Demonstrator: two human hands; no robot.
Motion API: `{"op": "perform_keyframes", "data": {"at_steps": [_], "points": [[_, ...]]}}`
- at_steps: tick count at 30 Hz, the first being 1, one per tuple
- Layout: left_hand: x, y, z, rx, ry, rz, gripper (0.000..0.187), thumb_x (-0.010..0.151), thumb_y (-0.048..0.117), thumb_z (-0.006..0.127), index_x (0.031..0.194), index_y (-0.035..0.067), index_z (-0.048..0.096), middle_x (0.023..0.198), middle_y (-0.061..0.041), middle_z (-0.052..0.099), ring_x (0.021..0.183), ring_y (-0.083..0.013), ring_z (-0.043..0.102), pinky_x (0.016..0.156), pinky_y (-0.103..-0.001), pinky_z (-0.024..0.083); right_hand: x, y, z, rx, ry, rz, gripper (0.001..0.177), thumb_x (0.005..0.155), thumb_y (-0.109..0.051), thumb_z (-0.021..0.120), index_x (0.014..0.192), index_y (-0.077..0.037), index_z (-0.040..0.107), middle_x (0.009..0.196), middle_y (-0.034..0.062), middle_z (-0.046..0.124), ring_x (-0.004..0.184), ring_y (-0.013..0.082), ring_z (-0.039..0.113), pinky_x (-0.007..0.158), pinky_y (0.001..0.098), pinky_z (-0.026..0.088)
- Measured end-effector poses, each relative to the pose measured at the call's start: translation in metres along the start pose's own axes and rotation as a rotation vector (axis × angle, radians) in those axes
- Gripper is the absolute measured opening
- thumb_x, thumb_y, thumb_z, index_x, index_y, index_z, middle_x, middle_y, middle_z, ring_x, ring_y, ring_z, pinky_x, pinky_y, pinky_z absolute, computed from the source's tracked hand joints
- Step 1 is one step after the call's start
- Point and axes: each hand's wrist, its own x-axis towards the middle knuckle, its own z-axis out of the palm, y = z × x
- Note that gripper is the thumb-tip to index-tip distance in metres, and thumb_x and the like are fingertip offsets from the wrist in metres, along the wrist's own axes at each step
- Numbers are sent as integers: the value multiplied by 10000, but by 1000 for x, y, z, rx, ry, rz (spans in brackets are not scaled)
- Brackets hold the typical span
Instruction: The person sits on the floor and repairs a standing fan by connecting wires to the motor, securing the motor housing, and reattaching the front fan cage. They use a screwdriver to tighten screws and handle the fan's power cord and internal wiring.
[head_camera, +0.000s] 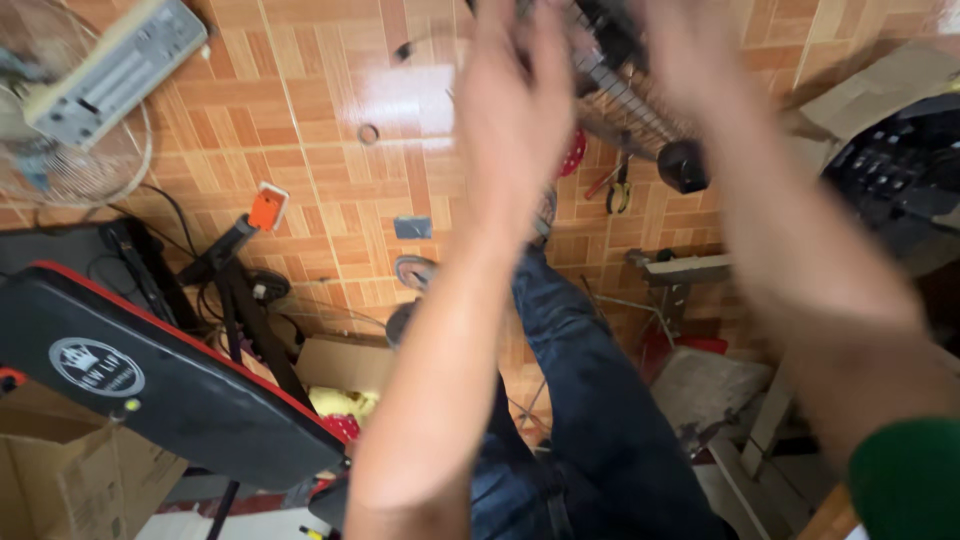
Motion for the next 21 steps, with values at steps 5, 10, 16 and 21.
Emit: {"op": "perform_keyframes", "data": {"at_steps": [5, 10, 16, 21], "points": [[-56, 60, 7, -721, -135, -261, 247, 1120, 260, 545, 1084, 34, 639, 842, -93, 754, 590, -116, 636, 528, -260, 501, -113, -68, 75, -320, 249, 62, 355, 1126, -245, 534, 1390, -7, 531, 1157, 77, 670, 1053, 167, 691, 946, 294, 569], [-68, 43, 44, -769, -382, -301, 199, 1095, 214, 574, 1165, 48, 661, 965, -126, 765, 681, -140, 688, 616, -272, 571, -218, -112, 30, 179, 425, 158, 284, 1065, -85, 562, 1339, -34, 617, 766, 4, 634, 608, 56, 587, 558, 231, 519], [-105, 17, 159, -702, -576, -681, 317, 1025, 271, 573, 1209, 19, 635, 1028, -154, 768, 720, -210, 762, 616, -309, 600, -306, -98, -52, -105, 633, 845, 168, 987, -97, 663, 1113, -3, 722, 974, 40, 743, 750, 131, 666, 682, 295, 564], [-134, -21, 188, -296, -623, -606, 502, 986, 346, 596, 1322, -26, 603, 1003, -234, 763, 753, -247, 781, 672, -314, 605, -297, -42, -78, -532, 619, 1040, 218, 1042, -210, 776, 1192, -52, 776, 815, 168, 699, 696, 195, 595, 642, 332, 476]]}}
